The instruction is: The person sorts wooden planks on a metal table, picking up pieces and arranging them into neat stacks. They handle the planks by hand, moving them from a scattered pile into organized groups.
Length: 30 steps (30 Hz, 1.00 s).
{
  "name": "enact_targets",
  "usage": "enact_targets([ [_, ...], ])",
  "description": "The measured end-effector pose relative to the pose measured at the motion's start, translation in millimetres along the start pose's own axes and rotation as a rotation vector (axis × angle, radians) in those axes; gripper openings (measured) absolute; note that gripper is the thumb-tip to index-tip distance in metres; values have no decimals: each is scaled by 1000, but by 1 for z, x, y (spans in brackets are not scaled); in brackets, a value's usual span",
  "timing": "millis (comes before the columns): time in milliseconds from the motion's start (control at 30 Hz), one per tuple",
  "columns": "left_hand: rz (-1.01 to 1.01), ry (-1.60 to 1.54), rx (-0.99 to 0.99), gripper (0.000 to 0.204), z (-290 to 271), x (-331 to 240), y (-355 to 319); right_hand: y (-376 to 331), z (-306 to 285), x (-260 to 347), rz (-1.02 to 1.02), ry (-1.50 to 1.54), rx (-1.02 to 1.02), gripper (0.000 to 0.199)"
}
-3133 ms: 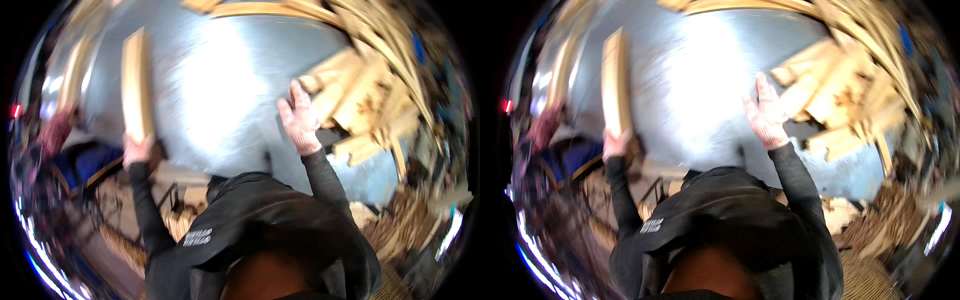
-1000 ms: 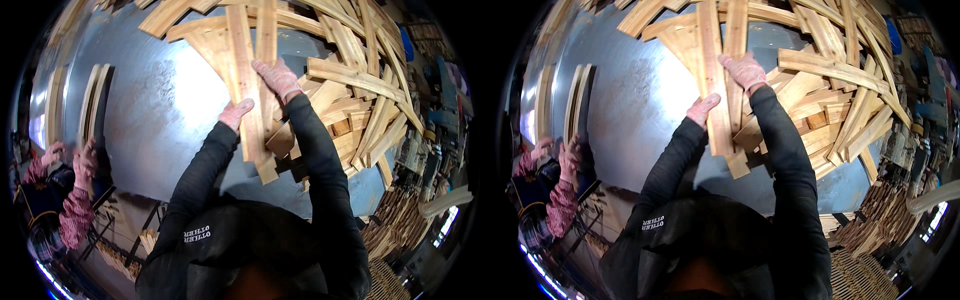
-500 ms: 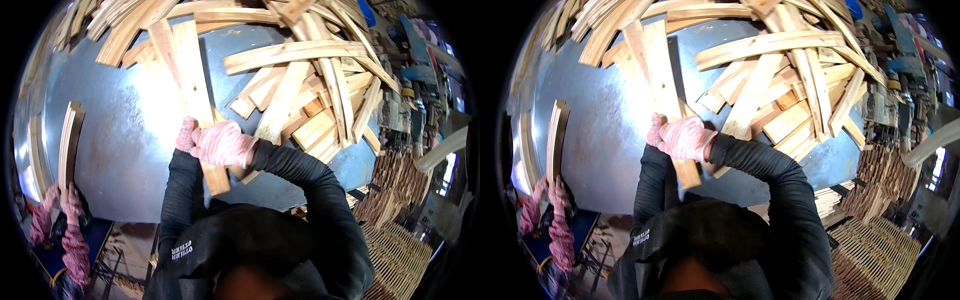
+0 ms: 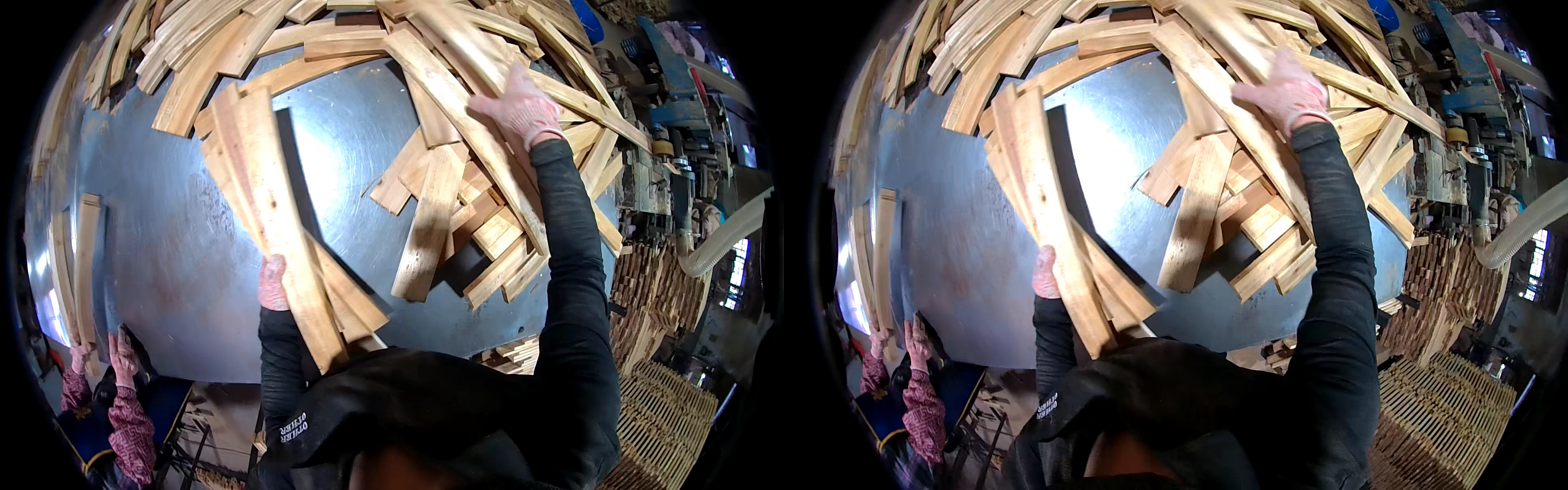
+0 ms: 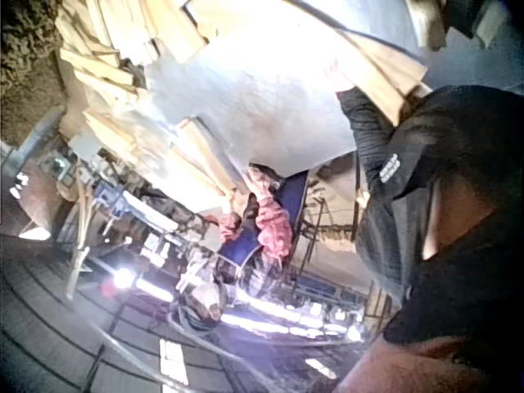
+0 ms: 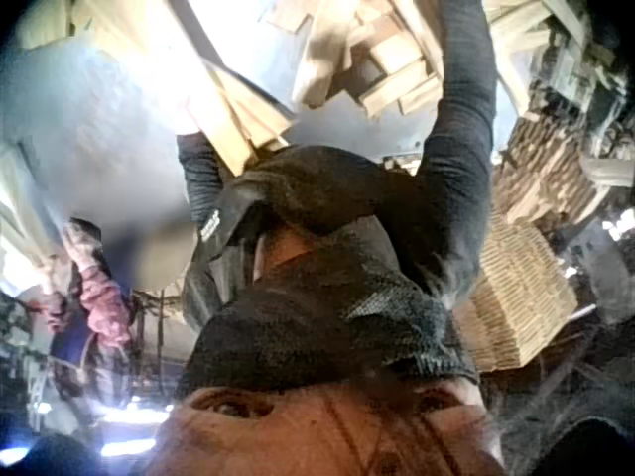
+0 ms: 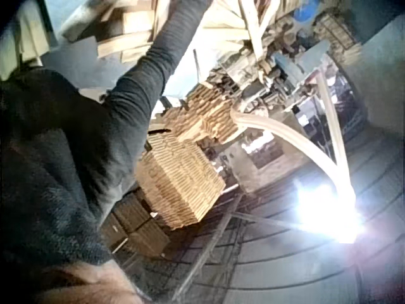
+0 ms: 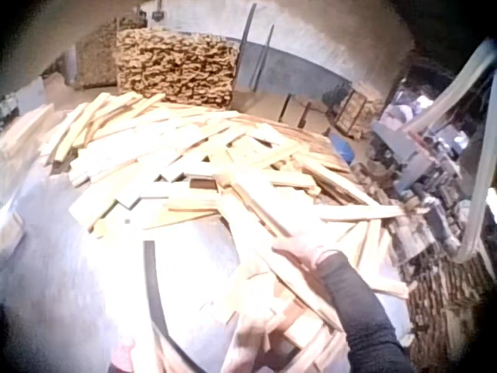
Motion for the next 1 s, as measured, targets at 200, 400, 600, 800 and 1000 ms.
enact_targets([
  [200, 135, 240, -53, 63, -60, -28, -10, -4, 54, -39, -119, 55, 238, 117],
  [400, 282, 392, -241, 56, -67, -51, -24, -85, 12, 37, -174, -100, 99, 99],
  [600, 314, 570, -407, 49, -86, -76, -41, -220, 9, 149, -589, 691, 553, 54],
  [800, 410, 476, -280, 80, -95, -68, -41, -358, 187, 261, -466, 562, 645, 66],
  [1000, 253, 764, -251, 106, -58, -85, -40, -360, 173, 238, -808, 750, 709, 48],
])
Point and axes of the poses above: each hand's wrist, its own y-axis towards the middle knuckle, its own z-axis out of the palm, x = y × z, the point moved 4 cm from there along y, towards the middle knuckle, and after that the axes turned 15 degrees about z, right-handed, at the moved point
